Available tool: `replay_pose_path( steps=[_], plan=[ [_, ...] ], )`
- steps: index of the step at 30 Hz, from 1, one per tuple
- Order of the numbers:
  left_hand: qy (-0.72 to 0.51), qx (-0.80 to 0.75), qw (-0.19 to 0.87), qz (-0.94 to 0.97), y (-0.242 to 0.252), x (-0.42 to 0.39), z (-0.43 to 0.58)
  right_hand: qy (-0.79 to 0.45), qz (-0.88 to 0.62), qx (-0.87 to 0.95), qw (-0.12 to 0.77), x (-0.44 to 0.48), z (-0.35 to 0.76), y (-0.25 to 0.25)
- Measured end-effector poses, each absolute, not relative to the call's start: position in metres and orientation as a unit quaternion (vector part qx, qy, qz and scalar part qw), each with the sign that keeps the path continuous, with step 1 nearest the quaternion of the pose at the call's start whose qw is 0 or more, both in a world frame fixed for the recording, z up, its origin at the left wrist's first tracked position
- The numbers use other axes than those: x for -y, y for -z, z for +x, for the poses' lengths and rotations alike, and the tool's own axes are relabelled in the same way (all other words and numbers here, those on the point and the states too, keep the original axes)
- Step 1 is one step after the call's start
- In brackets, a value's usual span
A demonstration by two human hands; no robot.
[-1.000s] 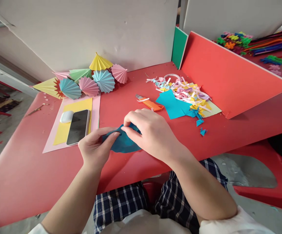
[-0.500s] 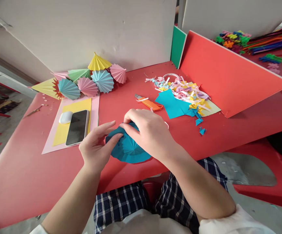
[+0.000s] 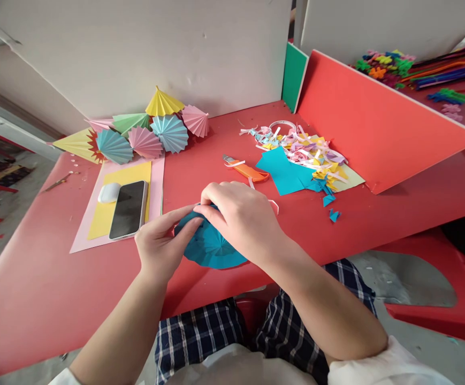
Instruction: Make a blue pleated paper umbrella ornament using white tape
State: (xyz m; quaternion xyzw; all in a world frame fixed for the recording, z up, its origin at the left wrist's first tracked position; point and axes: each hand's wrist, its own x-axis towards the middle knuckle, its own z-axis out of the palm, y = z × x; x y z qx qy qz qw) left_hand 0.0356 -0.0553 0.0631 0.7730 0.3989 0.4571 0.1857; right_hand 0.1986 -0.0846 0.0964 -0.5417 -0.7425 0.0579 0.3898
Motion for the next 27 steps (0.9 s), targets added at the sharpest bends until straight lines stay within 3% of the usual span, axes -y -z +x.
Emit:
replay_pose_path(
  steps=[27],
  plan=[
    [-0.466,-0.414,0.234,0.746,-0.0632,0.0563,0.0363,-0.141,-0.508,0.765,0.369,0.087,0.205,-0.1]
  ],
)
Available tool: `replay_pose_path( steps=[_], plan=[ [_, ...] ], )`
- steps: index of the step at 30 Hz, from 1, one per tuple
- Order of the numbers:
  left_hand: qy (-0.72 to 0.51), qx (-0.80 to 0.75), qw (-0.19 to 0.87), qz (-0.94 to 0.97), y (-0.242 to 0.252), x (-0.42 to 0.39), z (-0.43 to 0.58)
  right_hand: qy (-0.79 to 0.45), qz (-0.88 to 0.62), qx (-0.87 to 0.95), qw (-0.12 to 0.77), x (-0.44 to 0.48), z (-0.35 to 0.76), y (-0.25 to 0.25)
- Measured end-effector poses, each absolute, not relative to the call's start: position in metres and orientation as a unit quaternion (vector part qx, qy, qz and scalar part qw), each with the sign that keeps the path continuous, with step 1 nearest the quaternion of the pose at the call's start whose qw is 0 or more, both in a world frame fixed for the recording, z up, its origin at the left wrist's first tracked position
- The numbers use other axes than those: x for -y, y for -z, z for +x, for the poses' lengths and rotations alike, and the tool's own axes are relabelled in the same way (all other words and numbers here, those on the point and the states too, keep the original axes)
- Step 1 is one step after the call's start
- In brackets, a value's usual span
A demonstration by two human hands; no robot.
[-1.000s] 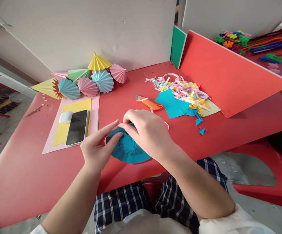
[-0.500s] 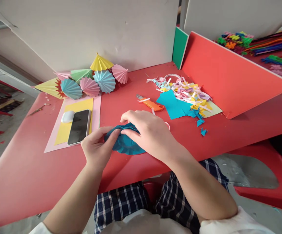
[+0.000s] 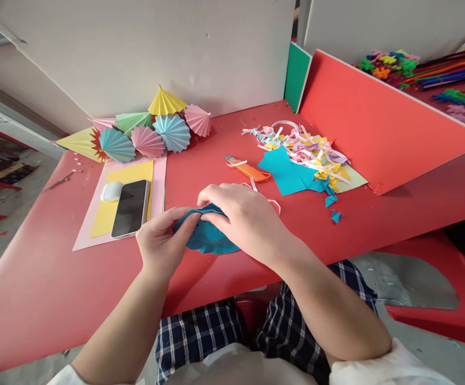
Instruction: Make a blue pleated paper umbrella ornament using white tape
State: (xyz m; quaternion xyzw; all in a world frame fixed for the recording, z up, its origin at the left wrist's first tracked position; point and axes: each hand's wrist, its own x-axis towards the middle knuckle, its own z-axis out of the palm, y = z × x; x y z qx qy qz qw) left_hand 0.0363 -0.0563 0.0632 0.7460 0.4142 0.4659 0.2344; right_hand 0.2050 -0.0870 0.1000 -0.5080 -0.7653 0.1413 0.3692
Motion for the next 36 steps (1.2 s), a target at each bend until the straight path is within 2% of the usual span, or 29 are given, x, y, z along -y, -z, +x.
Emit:
replay_pose_path(
  steps=[11,21,28,36],
  plan=[
    [-0.464,-0.398,0.208,0.763,-0.063,0.057,0.035,-0.163,-0.515,0.749,0.384,0.087,0.205,-0.102],
    [-0.493,-0.419,0.227,0.729,-0.063,0.057,0.035,-0.154,-0.537,0.727,0.4,0.087,0.205,-0.098],
    [-0.498,-0.421,0.244,0.718,-0.061,0.057,0.036,-0.162,-0.536,0.727,0.398,0.087,0.204,-0.098],
    [-0.51,-0.392,0.214,0.735,-0.059,0.057,0.035,-0.154,-0.504,0.759,0.381,0.089,0.222,-0.105]
  ],
)
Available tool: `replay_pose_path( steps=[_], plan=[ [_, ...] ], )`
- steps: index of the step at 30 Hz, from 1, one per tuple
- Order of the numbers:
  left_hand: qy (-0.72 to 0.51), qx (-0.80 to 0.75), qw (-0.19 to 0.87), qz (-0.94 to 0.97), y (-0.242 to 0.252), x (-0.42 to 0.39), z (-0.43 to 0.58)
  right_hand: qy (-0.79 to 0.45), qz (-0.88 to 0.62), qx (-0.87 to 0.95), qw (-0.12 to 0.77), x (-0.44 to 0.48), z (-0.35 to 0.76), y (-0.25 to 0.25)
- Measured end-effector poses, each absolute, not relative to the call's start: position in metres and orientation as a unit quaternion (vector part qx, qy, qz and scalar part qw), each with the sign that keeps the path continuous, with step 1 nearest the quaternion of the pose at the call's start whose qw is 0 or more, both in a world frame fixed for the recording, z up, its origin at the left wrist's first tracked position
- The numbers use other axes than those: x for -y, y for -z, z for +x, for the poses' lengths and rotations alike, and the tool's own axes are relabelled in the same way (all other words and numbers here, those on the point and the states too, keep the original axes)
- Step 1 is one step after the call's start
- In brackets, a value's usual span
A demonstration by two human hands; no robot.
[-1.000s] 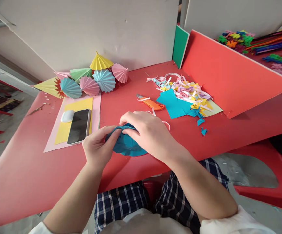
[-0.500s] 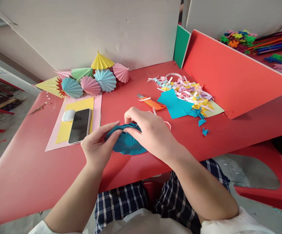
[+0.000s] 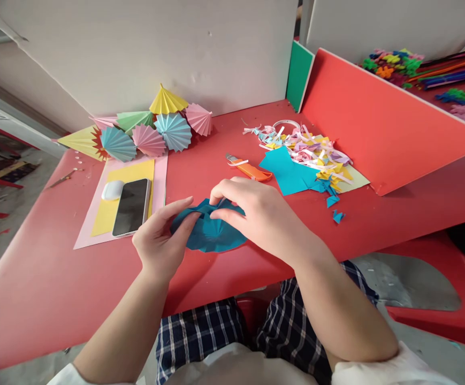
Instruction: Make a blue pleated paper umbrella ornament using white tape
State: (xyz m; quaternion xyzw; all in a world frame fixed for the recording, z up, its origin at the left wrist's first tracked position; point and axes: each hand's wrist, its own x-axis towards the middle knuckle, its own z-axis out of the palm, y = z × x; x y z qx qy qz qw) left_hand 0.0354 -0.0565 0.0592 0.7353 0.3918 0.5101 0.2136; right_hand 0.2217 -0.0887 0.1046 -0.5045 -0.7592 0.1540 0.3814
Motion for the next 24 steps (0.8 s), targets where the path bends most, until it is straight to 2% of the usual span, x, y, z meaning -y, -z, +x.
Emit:
replay_pose_path(
  steps=[17,24],
  plan=[
    [-0.512,-0.339,0.182,0.768,-0.06,0.054,0.033,-0.059,-0.515,0.734,0.44,0.088,0.237,-0.108],
    [-0.513,-0.344,0.172,0.768,-0.06,0.053,0.033,-0.026,-0.538,0.723,0.433,0.088,0.246,-0.11]
  ],
)
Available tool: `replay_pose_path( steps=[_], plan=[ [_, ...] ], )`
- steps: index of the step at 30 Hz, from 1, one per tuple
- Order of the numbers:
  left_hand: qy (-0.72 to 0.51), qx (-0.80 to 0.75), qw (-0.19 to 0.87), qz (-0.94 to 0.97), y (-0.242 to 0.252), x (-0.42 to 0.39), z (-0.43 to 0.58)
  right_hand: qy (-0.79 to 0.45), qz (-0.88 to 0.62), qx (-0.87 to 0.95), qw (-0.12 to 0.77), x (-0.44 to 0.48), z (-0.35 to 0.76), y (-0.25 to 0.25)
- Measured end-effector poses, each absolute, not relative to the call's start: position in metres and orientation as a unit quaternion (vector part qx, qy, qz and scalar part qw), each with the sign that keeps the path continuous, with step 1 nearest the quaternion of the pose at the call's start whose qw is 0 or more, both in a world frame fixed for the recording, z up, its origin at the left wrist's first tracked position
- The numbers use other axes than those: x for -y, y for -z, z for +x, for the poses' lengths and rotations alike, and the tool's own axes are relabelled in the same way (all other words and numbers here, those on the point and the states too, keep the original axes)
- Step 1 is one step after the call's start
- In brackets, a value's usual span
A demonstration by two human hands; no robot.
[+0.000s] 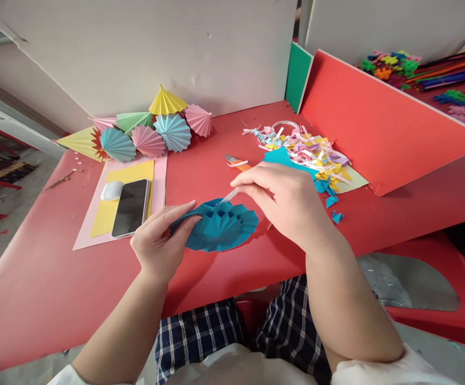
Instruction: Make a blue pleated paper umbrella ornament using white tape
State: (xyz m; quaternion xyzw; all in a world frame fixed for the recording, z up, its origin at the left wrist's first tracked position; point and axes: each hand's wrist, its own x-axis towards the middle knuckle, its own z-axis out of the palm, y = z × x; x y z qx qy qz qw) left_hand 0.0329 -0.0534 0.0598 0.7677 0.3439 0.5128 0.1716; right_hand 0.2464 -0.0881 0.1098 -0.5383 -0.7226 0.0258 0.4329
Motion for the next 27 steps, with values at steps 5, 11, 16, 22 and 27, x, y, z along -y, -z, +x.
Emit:
replay_pose_path(
  steps=[5,11,16,22,27],
  plan=[
    [-0.519,-0.364,0.162,0.756,-0.059,0.053,0.033,0.003,-0.562,0.698,0.444,0.09,0.255,-0.114],
    [-0.532,-0.407,0.173,0.722,-0.059,0.052,0.034,-0.035,-0.598,0.612,0.515,0.089,0.265,-0.117],
    [-0.537,-0.424,0.189,0.704,-0.058,0.051,0.035,0.014,-0.615,0.633,0.47,0.071,0.275,-0.091],
    [-0.537,-0.419,0.192,0.706,-0.058,0.051,0.035,0.012,-0.567,0.706,0.425,0.065,0.257,-0.082],
    [-0.538,-0.4,0.177,0.721,-0.058,0.051,0.034,-0.042,-0.457,0.758,0.463,0.079,0.22,-0.098]
  ],
)
